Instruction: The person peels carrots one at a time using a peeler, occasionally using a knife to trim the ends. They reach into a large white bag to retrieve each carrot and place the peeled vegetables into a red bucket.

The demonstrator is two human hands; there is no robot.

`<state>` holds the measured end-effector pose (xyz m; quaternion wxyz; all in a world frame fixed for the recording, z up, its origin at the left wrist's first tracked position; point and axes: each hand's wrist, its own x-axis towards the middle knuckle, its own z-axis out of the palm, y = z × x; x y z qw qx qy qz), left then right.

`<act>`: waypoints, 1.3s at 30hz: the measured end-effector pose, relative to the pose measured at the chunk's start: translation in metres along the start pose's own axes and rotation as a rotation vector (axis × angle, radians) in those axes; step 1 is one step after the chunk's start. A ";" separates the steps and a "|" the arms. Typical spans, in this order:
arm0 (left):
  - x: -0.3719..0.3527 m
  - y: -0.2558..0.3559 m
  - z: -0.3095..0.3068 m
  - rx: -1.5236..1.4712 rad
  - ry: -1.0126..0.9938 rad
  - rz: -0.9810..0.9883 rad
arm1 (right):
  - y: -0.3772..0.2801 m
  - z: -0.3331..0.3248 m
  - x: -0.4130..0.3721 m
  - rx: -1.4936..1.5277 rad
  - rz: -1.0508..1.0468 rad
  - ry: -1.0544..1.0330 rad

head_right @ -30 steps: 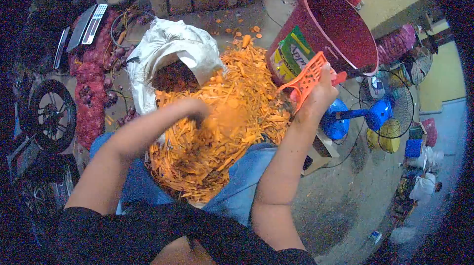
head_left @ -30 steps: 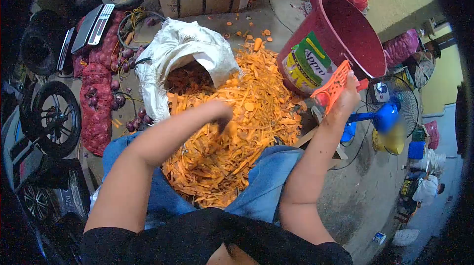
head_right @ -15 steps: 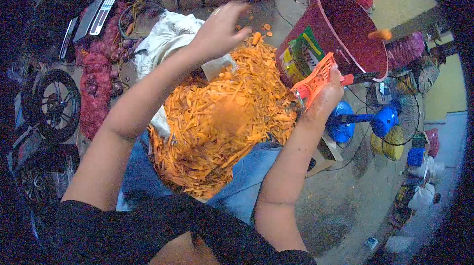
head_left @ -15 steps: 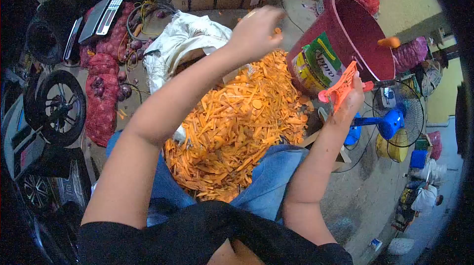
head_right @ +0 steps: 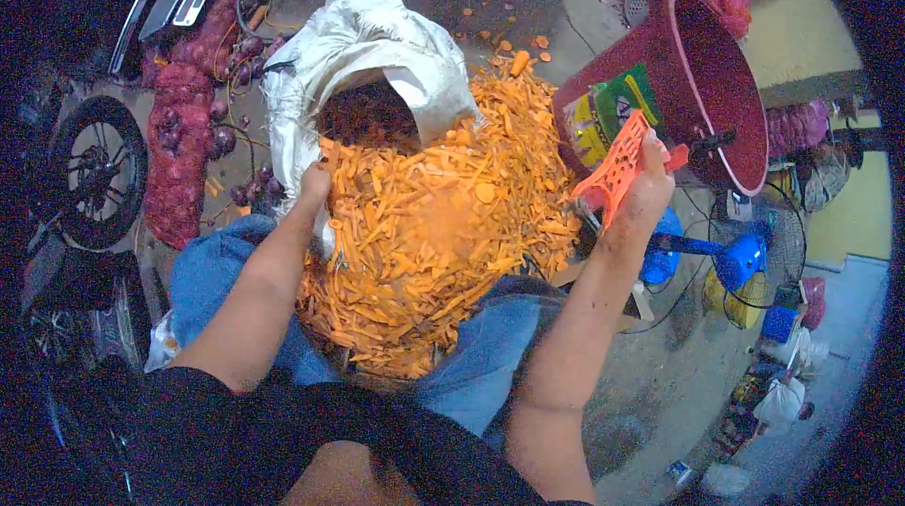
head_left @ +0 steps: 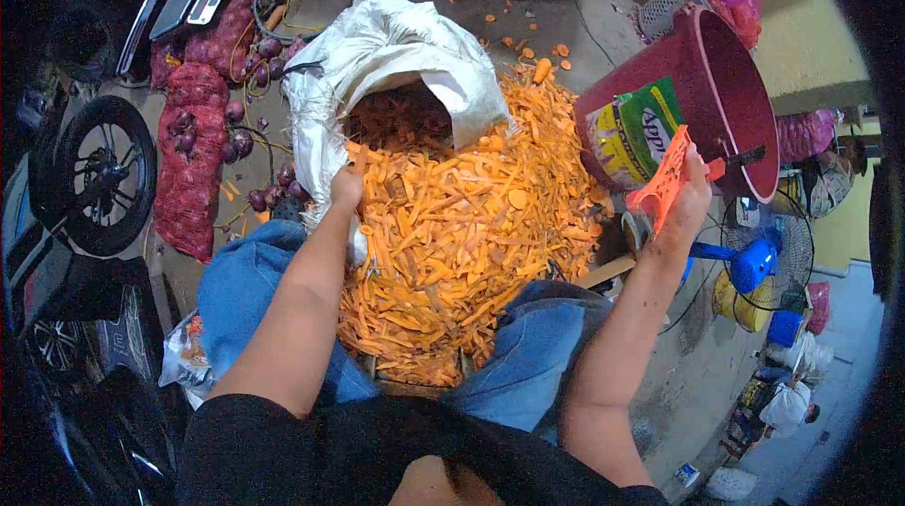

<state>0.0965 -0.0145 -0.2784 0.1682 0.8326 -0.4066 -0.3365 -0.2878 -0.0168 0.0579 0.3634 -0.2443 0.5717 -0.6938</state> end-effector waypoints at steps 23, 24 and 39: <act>0.155 0.090 0.104 0.329 -0.156 0.429 | 0.100 0.063 -0.004 -0.795 -0.100 -0.379; 0.159 0.092 0.105 0.455 -0.133 0.486 | 0.101 0.064 -0.002 -0.860 -0.113 -0.374; 0.167 0.131 0.090 0.367 -0.239 0.468 | 0.124 0.064 0.030 -0.869 -0.055 -0.368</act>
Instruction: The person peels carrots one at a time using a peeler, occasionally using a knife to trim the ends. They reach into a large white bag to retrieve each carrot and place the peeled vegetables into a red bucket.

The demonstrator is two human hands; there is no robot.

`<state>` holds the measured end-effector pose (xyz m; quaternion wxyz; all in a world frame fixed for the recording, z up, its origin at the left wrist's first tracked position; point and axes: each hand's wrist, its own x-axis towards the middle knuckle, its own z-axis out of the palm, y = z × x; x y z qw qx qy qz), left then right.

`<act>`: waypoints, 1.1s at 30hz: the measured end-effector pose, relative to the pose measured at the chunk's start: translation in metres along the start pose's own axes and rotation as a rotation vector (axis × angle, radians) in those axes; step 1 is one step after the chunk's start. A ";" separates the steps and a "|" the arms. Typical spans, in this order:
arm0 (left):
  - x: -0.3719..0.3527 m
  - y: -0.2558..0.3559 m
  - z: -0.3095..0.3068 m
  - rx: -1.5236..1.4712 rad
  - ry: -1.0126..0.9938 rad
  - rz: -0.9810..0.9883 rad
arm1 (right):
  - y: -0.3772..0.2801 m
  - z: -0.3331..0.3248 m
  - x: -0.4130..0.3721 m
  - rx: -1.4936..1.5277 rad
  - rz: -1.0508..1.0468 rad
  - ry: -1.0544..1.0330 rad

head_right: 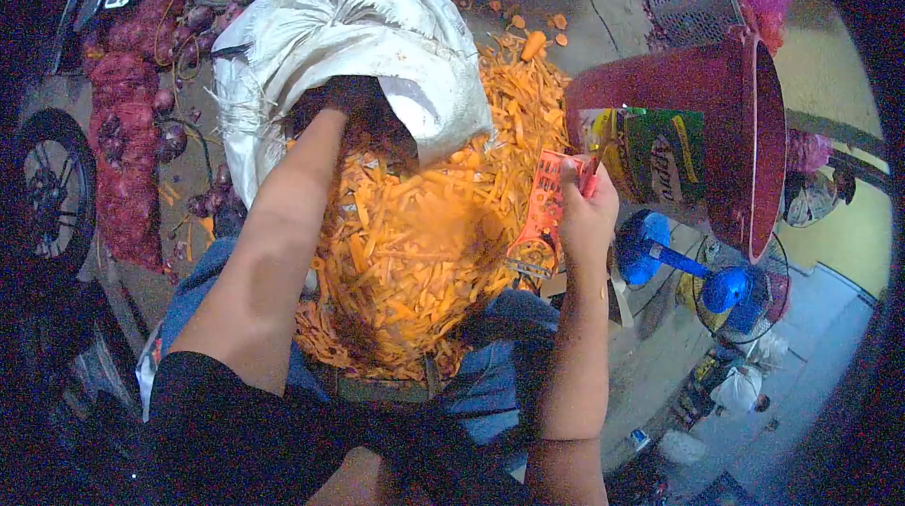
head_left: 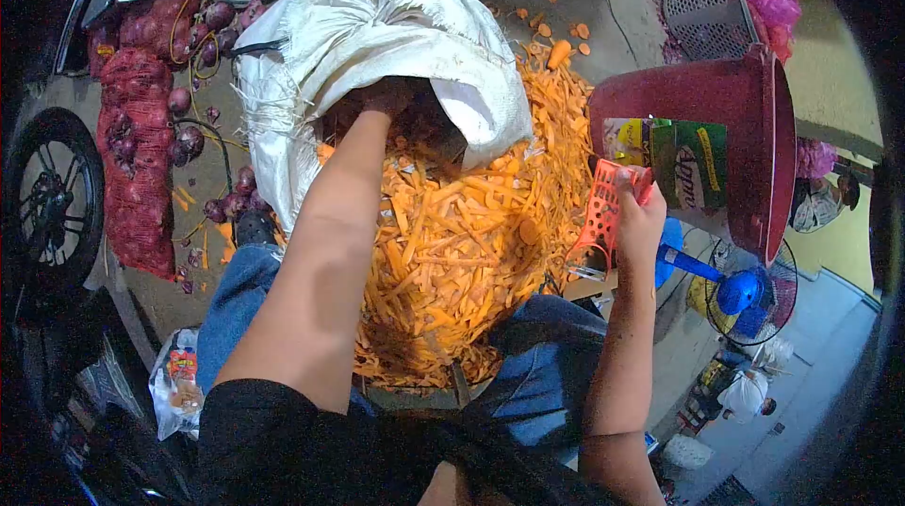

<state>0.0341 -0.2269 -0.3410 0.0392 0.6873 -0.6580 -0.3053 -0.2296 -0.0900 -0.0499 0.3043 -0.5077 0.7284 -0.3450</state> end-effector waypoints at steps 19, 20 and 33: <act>0.007 0.017 -0.042 -0.287 0.091 0.014 | -0.007 0.001 0.002 -0.078 -0.002 -0.027; -0.001 0.019 -0.046 -0.338 0.073 -0.001 | -0.008 0.000 0.000 -0.076 -0.004 -0.026; -0.135 0.039 -0.063 -1.710 -0.647 -0.354 | -0.009 -0.017 -0.028 0.412 0.120 -0.017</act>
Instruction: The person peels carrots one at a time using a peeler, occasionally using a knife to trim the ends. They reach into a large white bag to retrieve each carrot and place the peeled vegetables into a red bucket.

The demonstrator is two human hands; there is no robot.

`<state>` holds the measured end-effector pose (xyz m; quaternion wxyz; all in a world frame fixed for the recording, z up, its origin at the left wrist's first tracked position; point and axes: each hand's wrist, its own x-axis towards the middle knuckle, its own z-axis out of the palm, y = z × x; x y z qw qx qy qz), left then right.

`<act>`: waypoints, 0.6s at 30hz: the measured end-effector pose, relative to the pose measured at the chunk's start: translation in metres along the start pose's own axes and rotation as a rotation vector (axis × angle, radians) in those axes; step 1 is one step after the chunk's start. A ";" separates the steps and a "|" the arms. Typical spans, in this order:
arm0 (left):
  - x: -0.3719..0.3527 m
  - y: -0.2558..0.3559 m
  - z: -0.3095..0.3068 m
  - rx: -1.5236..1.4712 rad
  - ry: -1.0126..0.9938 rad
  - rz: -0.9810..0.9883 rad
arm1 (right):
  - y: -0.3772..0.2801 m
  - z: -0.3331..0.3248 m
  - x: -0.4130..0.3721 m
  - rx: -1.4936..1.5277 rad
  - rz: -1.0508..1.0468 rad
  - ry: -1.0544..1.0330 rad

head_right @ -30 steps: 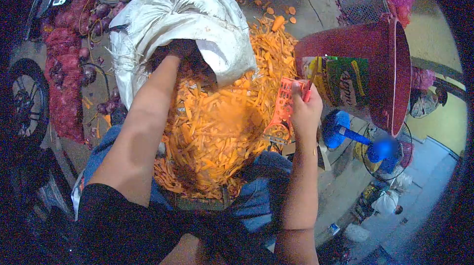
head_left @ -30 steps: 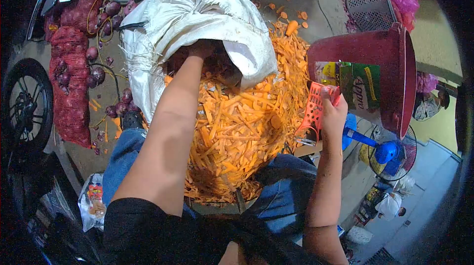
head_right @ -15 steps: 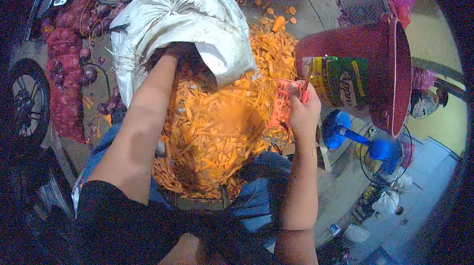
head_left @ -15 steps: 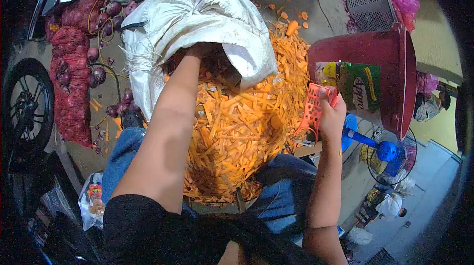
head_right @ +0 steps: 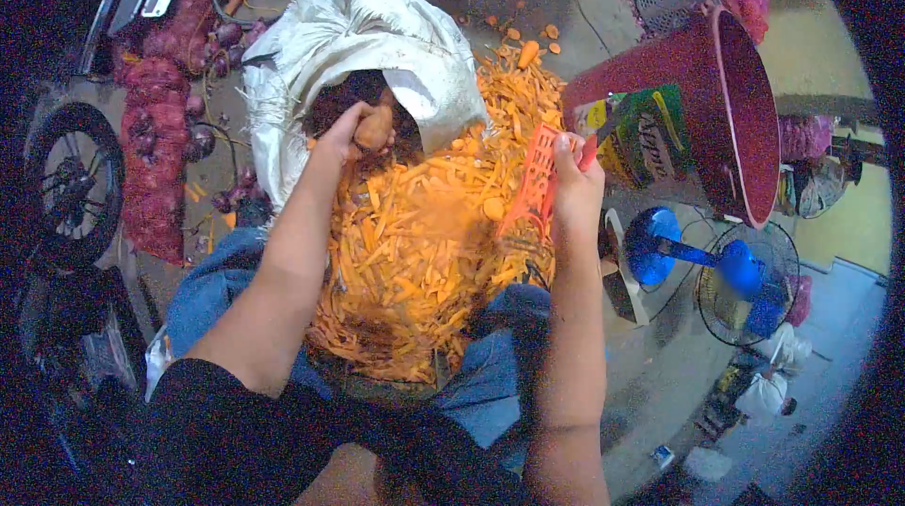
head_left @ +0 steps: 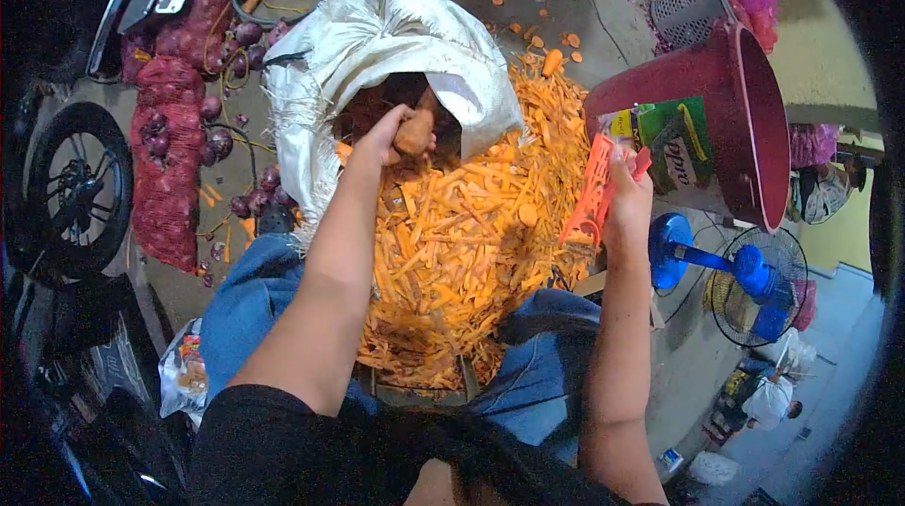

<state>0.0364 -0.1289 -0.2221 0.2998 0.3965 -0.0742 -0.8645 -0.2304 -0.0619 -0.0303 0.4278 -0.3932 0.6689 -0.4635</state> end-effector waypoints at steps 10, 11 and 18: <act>-0.120 -0.045 0.121 -0.059 -0.302 0.117 | -0.018 0.020 -0.049 0.237 -0.162 0.221; -0.132 -0.050 0.129 -0.013 -0.263 0.100 | -0.016 0.021 -0.052 0.252 -0.174 0.220; -0.216 -0.085 0.176 -0.012 -0.196 0.079 | -0.054 0.027 -0.115 0.451 -0.087 0.103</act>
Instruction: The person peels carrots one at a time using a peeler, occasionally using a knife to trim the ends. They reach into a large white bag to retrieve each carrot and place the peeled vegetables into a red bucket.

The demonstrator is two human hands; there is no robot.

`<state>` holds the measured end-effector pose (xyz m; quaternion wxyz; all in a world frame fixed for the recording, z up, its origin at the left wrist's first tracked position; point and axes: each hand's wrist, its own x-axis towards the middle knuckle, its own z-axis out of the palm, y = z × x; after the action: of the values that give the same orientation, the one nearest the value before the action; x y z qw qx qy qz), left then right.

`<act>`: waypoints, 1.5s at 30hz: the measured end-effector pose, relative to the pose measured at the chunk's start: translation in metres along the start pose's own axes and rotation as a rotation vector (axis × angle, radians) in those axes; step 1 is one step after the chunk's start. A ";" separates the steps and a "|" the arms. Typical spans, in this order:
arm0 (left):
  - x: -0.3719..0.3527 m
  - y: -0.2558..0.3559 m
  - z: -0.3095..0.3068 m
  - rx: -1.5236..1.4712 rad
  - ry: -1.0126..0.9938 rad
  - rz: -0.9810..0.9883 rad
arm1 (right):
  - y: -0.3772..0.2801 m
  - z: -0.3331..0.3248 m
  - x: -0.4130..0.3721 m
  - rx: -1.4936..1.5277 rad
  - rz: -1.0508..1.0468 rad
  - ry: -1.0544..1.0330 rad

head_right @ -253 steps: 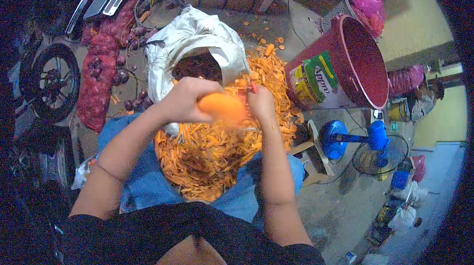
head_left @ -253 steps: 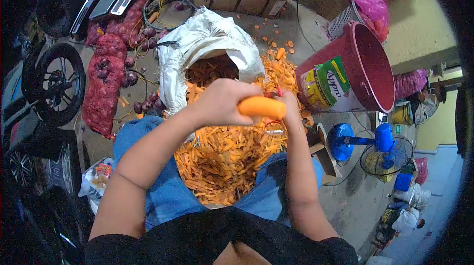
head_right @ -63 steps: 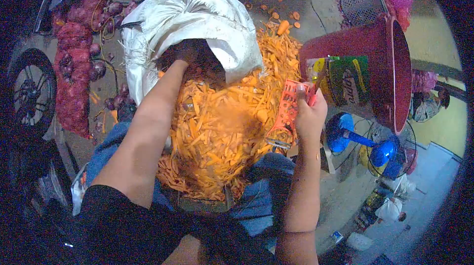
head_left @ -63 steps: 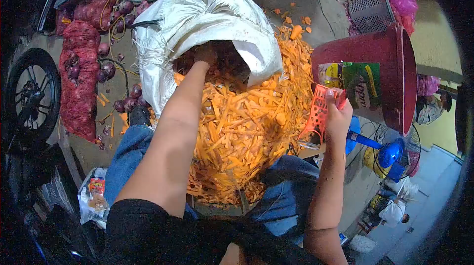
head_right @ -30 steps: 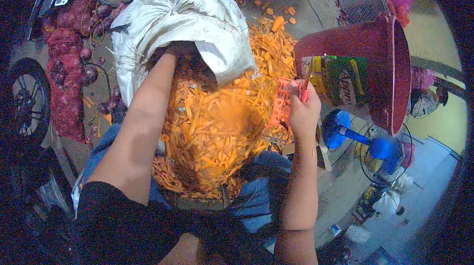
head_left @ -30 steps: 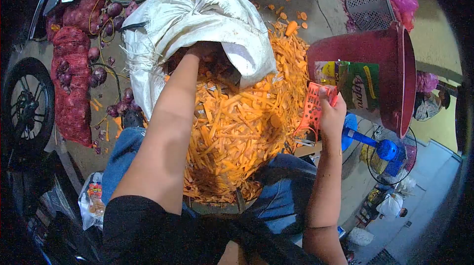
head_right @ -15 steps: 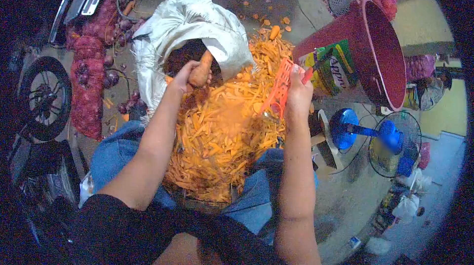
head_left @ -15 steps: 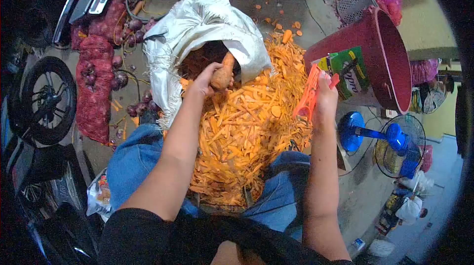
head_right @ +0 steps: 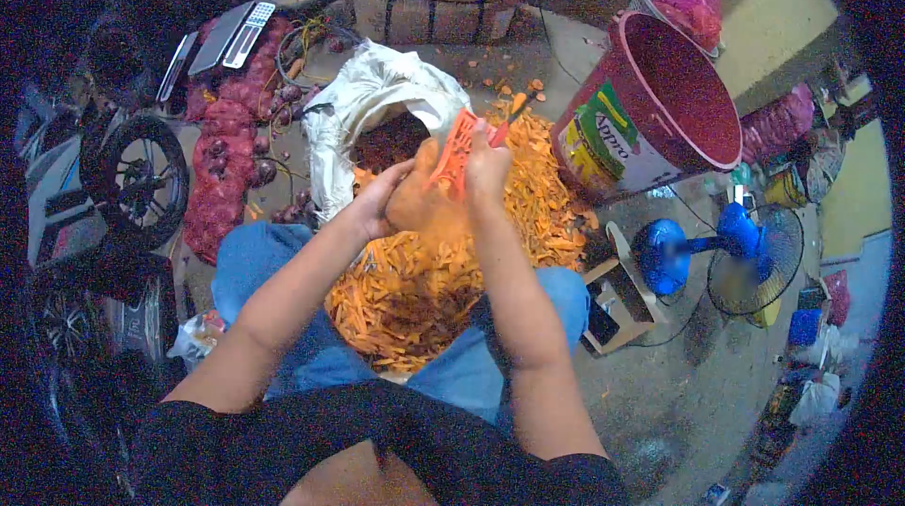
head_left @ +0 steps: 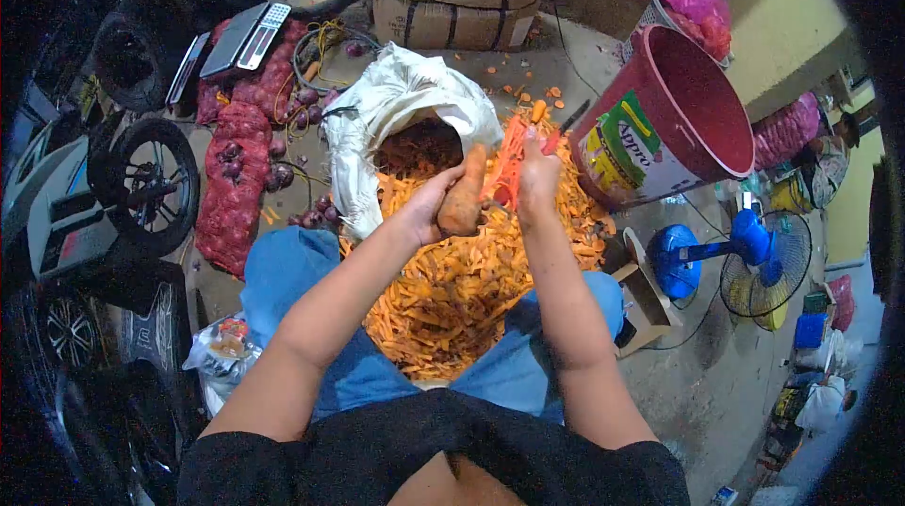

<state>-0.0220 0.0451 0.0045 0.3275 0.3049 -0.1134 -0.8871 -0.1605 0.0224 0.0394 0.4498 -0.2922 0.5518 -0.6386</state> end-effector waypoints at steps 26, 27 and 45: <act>-0.156 -0.139 -0.040 -0.009 0.309 0.044 | 0.025 -0.122 -0.104 0.011 0.142 -0.031; -0.157 -0.144 -0.041 -0.009 0.292 0.049 | 0.027 -0.122 -0.105 -0.105 0.109 0.000; -0.143 -0.167 -0.069 -0.042 0.201 -0.029 | 0.024 -0.100 -0.122 -0.364 0.057 -0.020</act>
<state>0.0203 0.2651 -0.0500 0.3304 0.3869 -0.0570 -0.8590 -0.1894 0.1758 0.0093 0.4130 -0.3592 0.6618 -0.5123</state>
